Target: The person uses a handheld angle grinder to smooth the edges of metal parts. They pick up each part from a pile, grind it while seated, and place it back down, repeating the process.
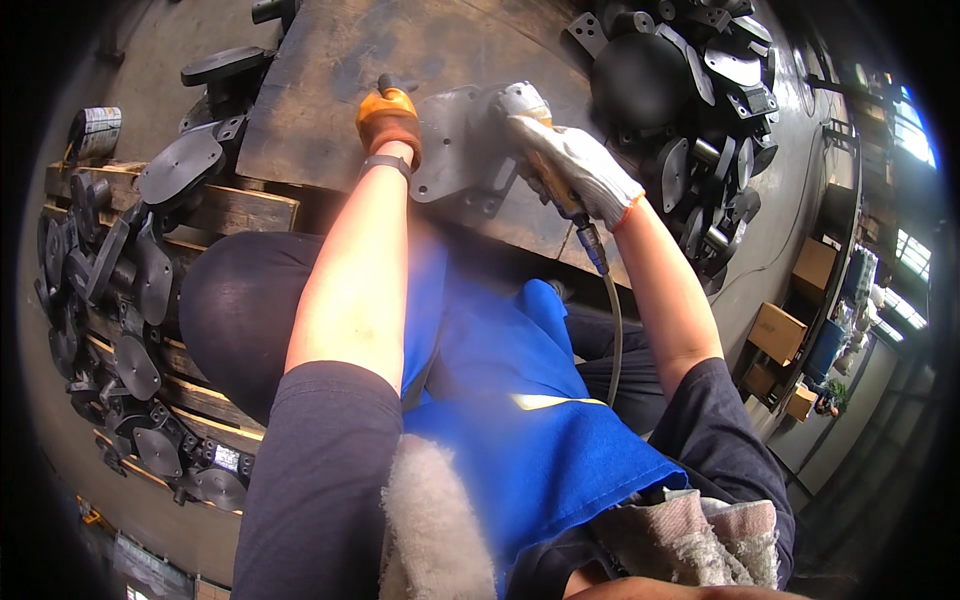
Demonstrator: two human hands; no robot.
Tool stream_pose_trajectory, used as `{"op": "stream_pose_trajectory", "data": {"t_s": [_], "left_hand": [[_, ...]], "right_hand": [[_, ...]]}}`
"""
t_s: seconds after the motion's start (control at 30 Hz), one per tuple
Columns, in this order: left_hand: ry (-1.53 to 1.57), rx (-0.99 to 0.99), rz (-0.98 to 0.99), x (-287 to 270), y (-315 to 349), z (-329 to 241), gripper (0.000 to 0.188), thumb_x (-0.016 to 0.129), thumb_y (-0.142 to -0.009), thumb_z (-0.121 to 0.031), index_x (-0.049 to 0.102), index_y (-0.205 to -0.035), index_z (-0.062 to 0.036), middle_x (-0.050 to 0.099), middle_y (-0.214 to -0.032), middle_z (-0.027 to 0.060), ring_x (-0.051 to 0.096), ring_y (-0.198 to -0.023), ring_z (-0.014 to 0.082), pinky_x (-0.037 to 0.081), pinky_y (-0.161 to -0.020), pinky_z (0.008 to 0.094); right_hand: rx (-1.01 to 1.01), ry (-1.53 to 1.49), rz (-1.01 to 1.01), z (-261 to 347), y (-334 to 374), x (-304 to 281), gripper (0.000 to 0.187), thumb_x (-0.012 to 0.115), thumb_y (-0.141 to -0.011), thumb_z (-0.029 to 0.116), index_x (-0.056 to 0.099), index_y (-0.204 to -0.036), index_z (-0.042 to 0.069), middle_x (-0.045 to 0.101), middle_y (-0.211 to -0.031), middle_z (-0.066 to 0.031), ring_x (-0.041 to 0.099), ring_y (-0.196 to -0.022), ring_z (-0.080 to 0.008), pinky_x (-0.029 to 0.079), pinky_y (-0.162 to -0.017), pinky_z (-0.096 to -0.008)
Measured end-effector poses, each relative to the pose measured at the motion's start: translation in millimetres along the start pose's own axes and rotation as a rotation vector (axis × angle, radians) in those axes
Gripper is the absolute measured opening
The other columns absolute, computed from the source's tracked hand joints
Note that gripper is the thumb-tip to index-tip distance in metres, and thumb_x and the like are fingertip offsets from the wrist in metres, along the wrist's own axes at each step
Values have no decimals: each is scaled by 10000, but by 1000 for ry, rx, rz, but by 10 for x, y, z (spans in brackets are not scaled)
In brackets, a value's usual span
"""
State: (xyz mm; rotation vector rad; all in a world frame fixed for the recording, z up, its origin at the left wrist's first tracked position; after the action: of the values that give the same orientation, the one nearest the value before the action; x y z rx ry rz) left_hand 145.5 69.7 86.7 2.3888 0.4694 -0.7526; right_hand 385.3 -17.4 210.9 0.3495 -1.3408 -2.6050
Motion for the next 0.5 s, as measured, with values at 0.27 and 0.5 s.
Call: {"op": "stream_pose_trajectory", "data": {"t_s": [0.27, 0.5], "left_hand": [[106, 81, 28, 100, -61, 53, 595, 405, -1007, -480, 740, -930, 6, 709, -973, 251, 665, -972, 434, 521, -869, 456], [46, 64, 25, 141, -119, 112, 609, 386, -1009, -485, 740, -950, 7, 710, -969, 248, 663, -972, 440, 522, -875, 457]], "right_hand": [[-70, 362, -23, 364, -92, 173, 502, 567, -962, 525, 661, -968, 32, 596, -680, -33, 554, -561, -123, 420, -471, -259], [-71, 448, -51, 396, -52, 93, 518, 566, -956, 531, 666, -972, 23, 597, -666, -47, 558, -540, -139, 432, -471, -270]]}}
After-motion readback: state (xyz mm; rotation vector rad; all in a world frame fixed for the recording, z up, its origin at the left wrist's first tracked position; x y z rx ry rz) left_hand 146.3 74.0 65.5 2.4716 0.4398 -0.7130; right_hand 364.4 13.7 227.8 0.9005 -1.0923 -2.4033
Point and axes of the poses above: each hand's wrist, its own y-axis away from the middle knuckle, its own x-axis out of the palm, z = x × y, the point moved 7 cm from there along -y, towards the middle knuckle
